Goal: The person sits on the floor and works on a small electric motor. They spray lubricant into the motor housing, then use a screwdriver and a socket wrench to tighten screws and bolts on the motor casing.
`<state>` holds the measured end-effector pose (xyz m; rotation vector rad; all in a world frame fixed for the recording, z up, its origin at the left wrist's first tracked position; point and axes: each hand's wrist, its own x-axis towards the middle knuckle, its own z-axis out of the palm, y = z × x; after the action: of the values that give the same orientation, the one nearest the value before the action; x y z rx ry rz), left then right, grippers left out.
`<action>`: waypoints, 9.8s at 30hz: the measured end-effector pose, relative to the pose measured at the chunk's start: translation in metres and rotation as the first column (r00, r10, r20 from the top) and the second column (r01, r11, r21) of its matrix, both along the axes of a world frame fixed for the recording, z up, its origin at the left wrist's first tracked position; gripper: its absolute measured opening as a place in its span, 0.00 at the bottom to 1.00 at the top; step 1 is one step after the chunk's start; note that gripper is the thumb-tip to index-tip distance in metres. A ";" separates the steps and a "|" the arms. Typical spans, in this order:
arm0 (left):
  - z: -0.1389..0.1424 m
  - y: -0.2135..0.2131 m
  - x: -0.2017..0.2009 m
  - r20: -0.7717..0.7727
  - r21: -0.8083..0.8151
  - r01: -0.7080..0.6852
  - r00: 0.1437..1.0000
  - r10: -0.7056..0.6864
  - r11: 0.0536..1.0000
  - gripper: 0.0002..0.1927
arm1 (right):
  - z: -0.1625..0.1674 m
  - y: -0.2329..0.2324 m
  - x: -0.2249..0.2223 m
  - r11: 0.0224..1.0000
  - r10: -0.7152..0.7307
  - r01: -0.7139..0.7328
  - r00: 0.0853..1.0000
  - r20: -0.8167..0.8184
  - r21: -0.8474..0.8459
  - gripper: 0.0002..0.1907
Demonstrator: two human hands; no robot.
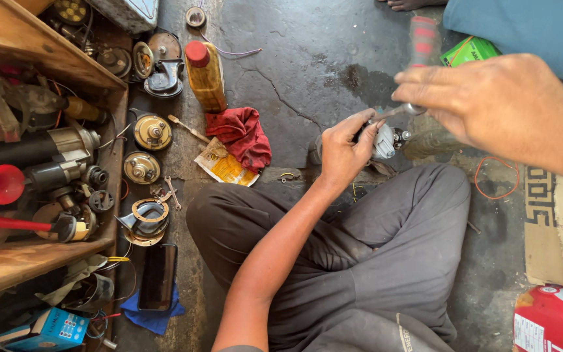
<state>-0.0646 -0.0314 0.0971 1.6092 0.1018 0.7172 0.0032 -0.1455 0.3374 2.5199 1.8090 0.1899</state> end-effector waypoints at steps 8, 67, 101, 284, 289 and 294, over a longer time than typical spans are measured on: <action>0.003 0.000 0.000 -0.046 -0.023 0.032 0.998 -0.033 0.999 0.12 | -0.002 0.002 -0.004 0.980 -0.137 0.138 0.990 0.016 -0.141 0.19; 0.012 0.008 0.001 -0.077 0.064 0.079 0.994 -0.074 0.995 0.11 | -0.008 -0.005 0.004 0.995 0.100 -0.101 0.986 0.131 -0.004 0.19; 0.005 0.035 0.004 -0.198 0.085 0.471 0.872 -0.448 0.878 0.41 | -0.010 -0.009 0.019 0.993 0.007 -0.011 0.999 -0.031 -0.114 0.23; 0.007 0.001 -0.009 0.030 0.390 0.292 0.944 -0.329 0.873 0.13 | -0.020 -0.066 -0.009 0.999 0.043 -0.042 0.992 0.117 -0.014 0.22; 0.007 0.001 -0.008 0.026 0.386 0.296 0.943 -0.331 0.874 0.12 | -0.020 -0.065 -0.015 0.980 -0.131 0.146 0.984 0.121 -0.133 0.24; 0.007 0.002 -0.009 0.030 0.403 0.293 0.943 -0.332 0.867 0.12 | -0.020 -0.063 -0.020 0.991 -0.112 0.117 0.991 0.076 -0.068 0.24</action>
<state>-0.0733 -0.0298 0.1043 1.9109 -0.3951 0.5829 -0.0169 -0.2085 0.3178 2.5229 1.6097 0.2047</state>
